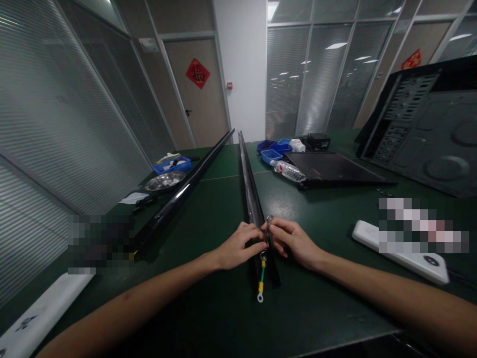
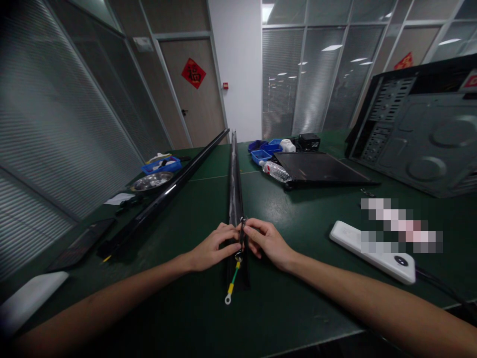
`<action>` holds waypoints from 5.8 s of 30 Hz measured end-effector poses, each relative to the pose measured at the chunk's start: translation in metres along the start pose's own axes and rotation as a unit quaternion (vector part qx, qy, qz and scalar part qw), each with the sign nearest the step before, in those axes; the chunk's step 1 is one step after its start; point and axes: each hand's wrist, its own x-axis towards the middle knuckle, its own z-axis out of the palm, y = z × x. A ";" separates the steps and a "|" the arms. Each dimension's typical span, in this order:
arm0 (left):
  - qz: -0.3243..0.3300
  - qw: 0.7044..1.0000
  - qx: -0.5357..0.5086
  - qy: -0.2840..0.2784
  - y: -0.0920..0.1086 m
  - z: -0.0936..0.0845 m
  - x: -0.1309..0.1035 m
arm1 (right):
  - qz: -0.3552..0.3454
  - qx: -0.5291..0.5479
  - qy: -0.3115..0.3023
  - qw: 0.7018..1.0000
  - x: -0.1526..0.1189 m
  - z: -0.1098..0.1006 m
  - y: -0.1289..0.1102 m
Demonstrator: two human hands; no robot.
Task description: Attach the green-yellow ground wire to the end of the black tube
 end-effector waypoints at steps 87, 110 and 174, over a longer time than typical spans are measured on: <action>-0.003 1.000 0.000 -0.017 -0.002 0.000 0.001 | 0.010 -0.024 0.009 1.000 0.002 -0.003 0.004; -0.007 1.000 0.019 0.018 0.002 0.003 0.001 | 0.008 -0.016 0.005 1.000 0.002 -0.001 0.001; -0.012 1.000 -0.008 -0.015 -0.003 0.000 0.000 | -0.001 -0.051 0.016 0.999 0.000 0.002 -0.003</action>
